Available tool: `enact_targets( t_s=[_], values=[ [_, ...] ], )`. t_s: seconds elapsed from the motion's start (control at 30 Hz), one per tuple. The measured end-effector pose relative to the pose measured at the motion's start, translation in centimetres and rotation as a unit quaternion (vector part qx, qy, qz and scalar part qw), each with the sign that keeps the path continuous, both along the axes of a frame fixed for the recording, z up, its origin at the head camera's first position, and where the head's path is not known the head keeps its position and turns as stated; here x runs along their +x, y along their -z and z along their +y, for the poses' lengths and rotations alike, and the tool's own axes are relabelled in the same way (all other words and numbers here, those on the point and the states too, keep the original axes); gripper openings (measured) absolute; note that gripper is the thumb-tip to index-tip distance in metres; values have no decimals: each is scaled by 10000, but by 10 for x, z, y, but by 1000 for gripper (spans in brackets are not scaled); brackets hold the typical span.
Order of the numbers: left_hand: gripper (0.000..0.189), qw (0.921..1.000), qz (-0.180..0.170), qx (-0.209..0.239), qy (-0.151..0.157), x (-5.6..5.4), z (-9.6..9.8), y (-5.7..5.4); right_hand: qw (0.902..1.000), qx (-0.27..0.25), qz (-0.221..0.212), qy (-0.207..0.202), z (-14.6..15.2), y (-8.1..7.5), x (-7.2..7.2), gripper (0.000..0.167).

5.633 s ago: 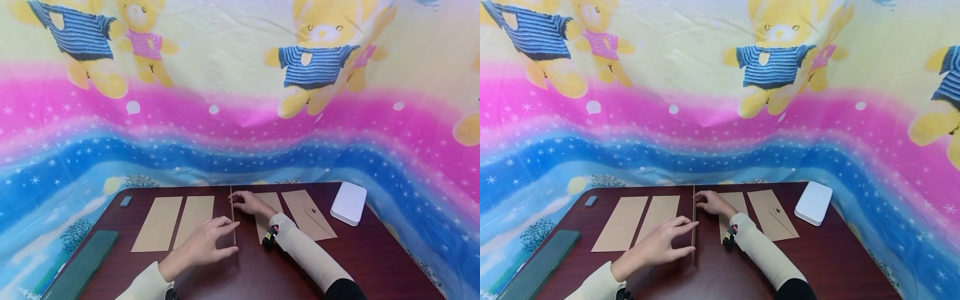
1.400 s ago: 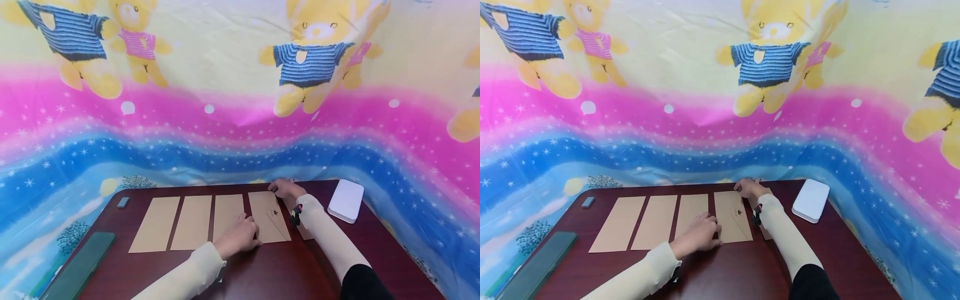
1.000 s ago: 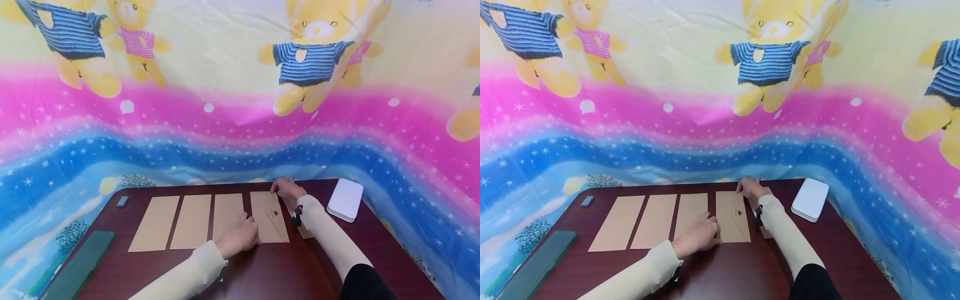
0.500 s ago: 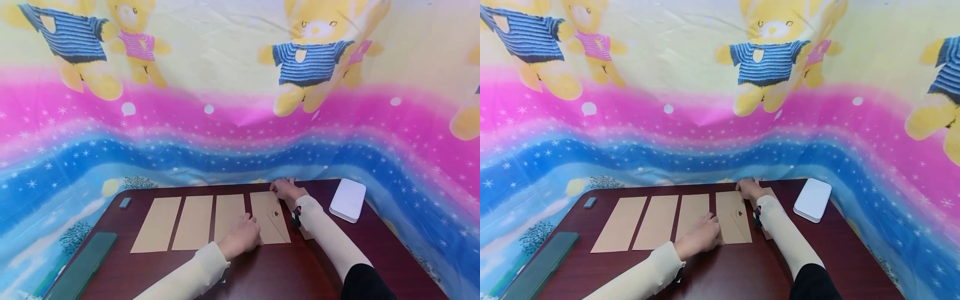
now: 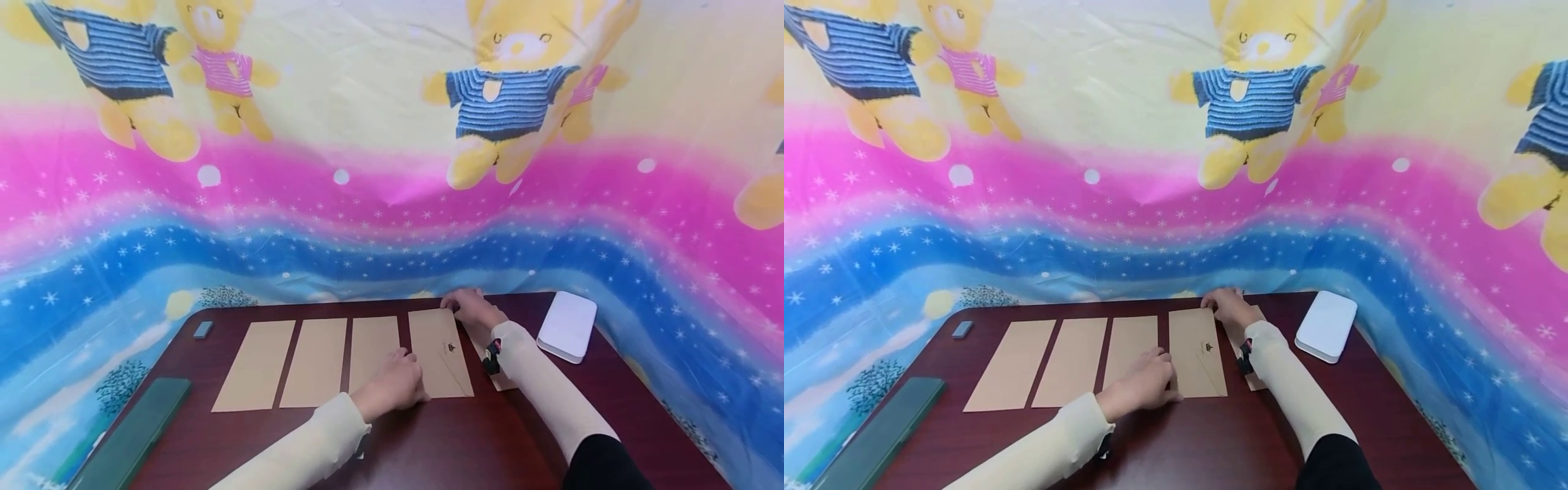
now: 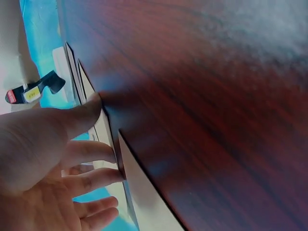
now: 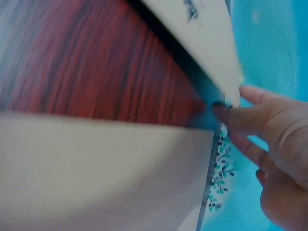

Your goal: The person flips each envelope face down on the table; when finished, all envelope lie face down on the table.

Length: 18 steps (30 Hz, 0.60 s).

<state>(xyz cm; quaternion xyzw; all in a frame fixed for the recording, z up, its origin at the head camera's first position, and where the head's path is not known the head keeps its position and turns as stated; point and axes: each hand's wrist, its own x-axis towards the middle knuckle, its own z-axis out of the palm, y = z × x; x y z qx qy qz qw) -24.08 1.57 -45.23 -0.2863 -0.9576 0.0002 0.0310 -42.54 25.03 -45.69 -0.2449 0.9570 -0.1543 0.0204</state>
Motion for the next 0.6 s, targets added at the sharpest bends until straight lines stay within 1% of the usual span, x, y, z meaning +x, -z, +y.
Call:
enact_targets(
  t_s=[0.1,0.27,0.4,0.53,0.6],
  values=[
    [30,9997,-55,191,109,0,-3,-1,9997,-100,180,-135,5,-1,-1,37],
    [38,9995,112,211,205,-1,-5,1,9983,-218,387,-389,10,-8,2,31],
    [42,9994,142,213,218,-3,-5,3,9973,-489,280,-469,11,-13,4,30],
    [40,9995,117,209,218,-2,-2,4,9951,-876,105,-448,7,-20,4,29],
    [47,9996,110,186,190,-2,-1,4,9932,-1046,57,-514,4,-24,3,28]
  ],
)
